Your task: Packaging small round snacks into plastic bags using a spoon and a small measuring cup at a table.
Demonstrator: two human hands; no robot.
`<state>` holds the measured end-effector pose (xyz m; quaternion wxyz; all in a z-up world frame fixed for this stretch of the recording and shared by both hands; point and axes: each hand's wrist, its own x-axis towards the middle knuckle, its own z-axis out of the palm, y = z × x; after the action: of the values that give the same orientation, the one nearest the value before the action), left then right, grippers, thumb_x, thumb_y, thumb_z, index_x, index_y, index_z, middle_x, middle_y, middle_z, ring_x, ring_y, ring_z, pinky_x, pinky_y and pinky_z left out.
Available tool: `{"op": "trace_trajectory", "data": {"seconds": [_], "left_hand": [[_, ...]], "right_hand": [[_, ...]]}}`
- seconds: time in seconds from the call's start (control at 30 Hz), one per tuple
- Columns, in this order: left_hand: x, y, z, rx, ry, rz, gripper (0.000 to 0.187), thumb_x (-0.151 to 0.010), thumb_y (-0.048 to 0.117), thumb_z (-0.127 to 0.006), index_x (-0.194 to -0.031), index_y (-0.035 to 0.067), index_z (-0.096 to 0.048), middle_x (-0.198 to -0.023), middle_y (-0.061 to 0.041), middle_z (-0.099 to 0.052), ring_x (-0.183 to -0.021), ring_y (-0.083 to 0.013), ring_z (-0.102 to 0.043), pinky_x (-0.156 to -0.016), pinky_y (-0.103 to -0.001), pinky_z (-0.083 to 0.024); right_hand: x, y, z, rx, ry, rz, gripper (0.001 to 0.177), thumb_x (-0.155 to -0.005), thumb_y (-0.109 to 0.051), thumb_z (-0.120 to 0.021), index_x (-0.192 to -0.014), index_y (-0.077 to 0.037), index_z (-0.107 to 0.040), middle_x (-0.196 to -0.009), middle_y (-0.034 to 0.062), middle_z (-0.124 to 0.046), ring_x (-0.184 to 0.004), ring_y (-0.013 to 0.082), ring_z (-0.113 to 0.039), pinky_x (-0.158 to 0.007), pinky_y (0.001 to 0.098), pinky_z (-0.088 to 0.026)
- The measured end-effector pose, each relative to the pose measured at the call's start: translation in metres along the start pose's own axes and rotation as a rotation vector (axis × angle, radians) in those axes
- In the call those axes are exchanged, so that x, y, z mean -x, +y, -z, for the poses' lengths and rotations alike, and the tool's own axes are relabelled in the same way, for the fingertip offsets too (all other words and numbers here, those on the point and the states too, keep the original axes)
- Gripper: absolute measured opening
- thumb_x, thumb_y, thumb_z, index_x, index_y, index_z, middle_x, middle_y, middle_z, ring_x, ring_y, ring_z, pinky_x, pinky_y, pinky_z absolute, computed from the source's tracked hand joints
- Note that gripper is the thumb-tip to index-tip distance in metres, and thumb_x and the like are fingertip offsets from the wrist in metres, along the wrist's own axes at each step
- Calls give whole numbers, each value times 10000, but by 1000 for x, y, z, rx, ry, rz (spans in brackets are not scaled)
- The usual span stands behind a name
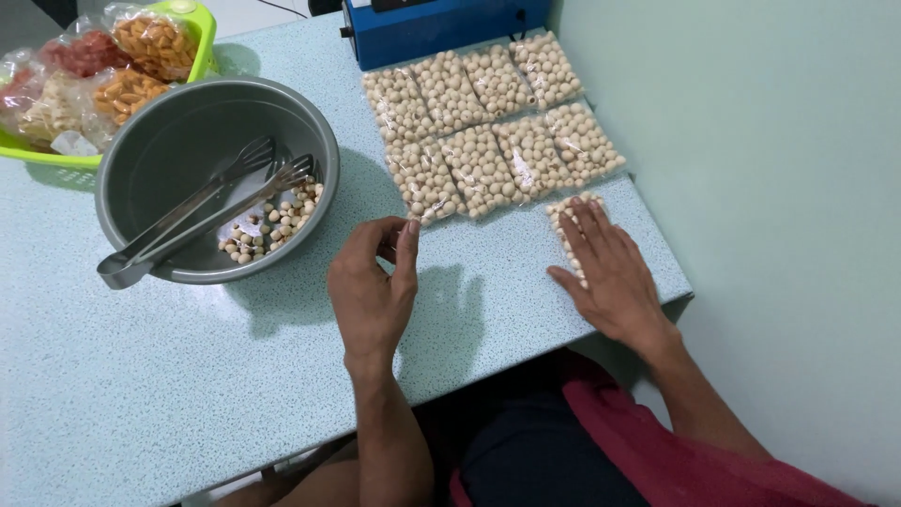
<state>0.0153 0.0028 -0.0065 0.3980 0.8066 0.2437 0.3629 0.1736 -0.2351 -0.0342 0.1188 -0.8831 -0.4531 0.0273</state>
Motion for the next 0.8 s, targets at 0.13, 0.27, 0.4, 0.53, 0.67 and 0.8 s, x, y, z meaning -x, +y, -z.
{"op": "trace_trajectory", "data": {"seconds": [0.13, 0.27, 0.4, 0.53, 0.67, 0.8], "left_hand": [[-2, 1, 1, -39, -32, 3, 273, -1030, 242, -648, -1024, -11, -750, -728, -147, -690, -646, -254, -682, -494, -334, -496], [0, -1, -2, -46, -58, 6, 291, -1026, 257, -650, -1020, -17, -748, -724, -157, -689, -643, -264, -695, -477, -347, -503], [0, 1, 0, -89, -89, -3, 307, -1018, 279, -657, -1015, -12, -753, -721, -147, -697, -636, -266, -710, -483, -351, -517], [0, 0, -1, -126, -125, 30, 337, -1011, 311, -655, -1040, -9, -756, -737, -155, -704, -658, -278, -721, -513, -359, -546], [1, 1, 1, -123, -140, 14, 341, -999, 317, -667, -1039, -11, -752, -726, -158, -699, -648, -290, -729, -493, -380, -545], [2, -1, -1, -150, -158, 8, 352, -989, 340, -677, -1041, 0, -754, -732, -157, -707, -642, -291, -736, -491, -380, -545]], "right_hand": [[3, 34, -17, 72, 81, 40, 603, -1094, -385, -410, -1600, -61, -363, -1653, 250, -328, -1541, 454, -254, -1175, 620, -263], [6, 41, -22, 117, 140, 31, 564, -1103, -322, -415, -1585, -31, -395, -1639, 262, -358, -1538, 454, -271, -1168, 610, -296], [3, 45, -28, 124, 167, 9, 551, -1111, -277, -404, -1595, -15, -377, -1641, 274, -348, -1543, 455, -253, -1166, 613, -299], [-1, 50, -26, 100, 147, -19, 556, -1106, -289, -387, -1605, -45, -374, -1677, 225, -315, -1567, 415, -229, -1171, 596, -294], [1, 51, -27, 83, 140, -41, 562, -1105, -288, -387, -1620, -64, -362, -1688, 217, -297, -1570, 407, -214, -1166, 607, -289], [-1, 51, -26, 61, 132, -68, 560, -1108, -299, -378, -1621, -76, -368, -1694, 204, -293, -1576, 394, -206, -1171, 607, -276]]}}
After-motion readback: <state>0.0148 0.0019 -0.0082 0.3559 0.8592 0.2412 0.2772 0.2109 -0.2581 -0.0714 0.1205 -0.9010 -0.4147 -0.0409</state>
